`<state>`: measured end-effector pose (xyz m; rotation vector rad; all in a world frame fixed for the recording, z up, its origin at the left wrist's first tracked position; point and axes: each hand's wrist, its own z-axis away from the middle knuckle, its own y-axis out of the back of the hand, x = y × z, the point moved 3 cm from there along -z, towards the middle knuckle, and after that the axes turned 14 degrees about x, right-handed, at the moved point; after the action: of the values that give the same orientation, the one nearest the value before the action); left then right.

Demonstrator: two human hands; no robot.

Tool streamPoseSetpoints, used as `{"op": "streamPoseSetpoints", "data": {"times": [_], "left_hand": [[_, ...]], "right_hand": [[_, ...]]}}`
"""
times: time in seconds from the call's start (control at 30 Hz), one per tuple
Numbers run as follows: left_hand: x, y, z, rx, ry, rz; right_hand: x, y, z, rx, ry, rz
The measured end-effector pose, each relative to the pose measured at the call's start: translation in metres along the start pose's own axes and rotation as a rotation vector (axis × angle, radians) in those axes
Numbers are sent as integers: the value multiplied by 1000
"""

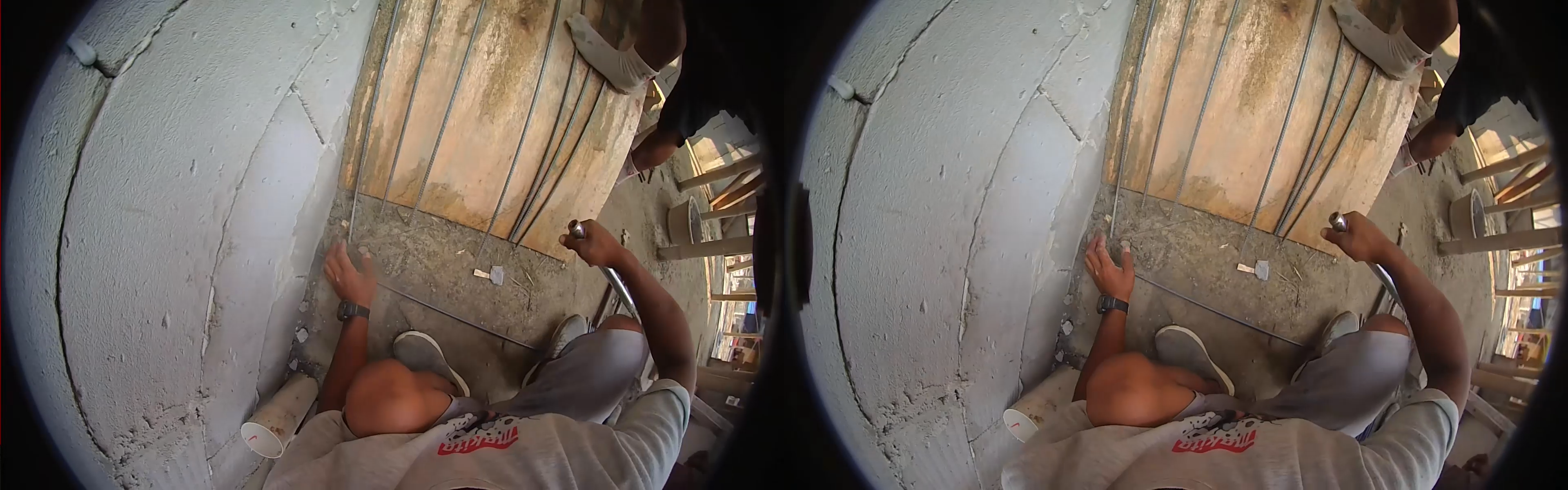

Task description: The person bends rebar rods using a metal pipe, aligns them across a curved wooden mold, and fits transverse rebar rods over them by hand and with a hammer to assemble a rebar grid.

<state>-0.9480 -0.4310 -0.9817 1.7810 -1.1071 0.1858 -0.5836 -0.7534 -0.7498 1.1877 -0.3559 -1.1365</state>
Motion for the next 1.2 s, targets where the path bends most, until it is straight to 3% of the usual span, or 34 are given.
{"op": "streamPoseSetpoints", "data": {"times": [0.07, 0.1, 0.13, 0.17, 0.2, 0.27, 0.3, 0.33, 0.37, 0.47, 0.57, 0.63, 0.67, 0.7, 0.8, 0.9, 1.03, 1.13, 1.2], "left_hand": [[20, 4, 29, -169, -117, 85], [33, 3, 40, -284, -231, 151], [47, 5, 51, -395, -340, 208], [57, 6, 60, -506, -441, 260], [60, 8, 71, -564, -456, 296], [57, 2, 83, -661, -501, 374], [56, 2, 86, -704, -548, 327], [56, 1, 90, -747, -592, 281], [58, -1, 91, -784, -633, 229], [71, -4, 93, -833, -735, 35], [56, -18, 98, -1029, -534, -87], [98, -9, 72, -1094, -376, -173], [119, 0, 62, -1134, -287, -217], [133, 2, 61, -1180, -394, -227], [127, -4, 81, -1078, -846, -98], [103, -15, 97, -1067, -910, -145], [103, -14, 99, -918, -909, -246], [112, -20, 92, -809, -786, -192], [131, -21, 76, -752, -666, -84]], "right_hand": [[75, -55, 12, 31, 52, 238], [116, -84, 20, 61, -111, 409], [117, -100, 38, 41, -80, 665], [113, -114, 53, 82, 140, 829], [132, -140, 57, 37, 316, 690], [151, -195, 86, -132, 461, 320], [152, -218, 101, -337, 487, 262], [163, -245, 118, -362, 562, 171], [135, -239, 136, -484, 603, 307], [216, -350, 137, -434, 775, 401], [205, -344, 155, -211, 972, 177], [209, -338, 164, -8, 980, -8], [202, -329, 165, -23, 911, -8], [186, -311, 160, -49, 837, -8], [169, -285, 158, -176, 782, 127], [168, -296, 154, -215, 796, 203], [168, -294, 149, -118, 842, 210], [183, -288, 142, 194, 806, 182], [196, -261, 118, 230, 540, 123]]}}
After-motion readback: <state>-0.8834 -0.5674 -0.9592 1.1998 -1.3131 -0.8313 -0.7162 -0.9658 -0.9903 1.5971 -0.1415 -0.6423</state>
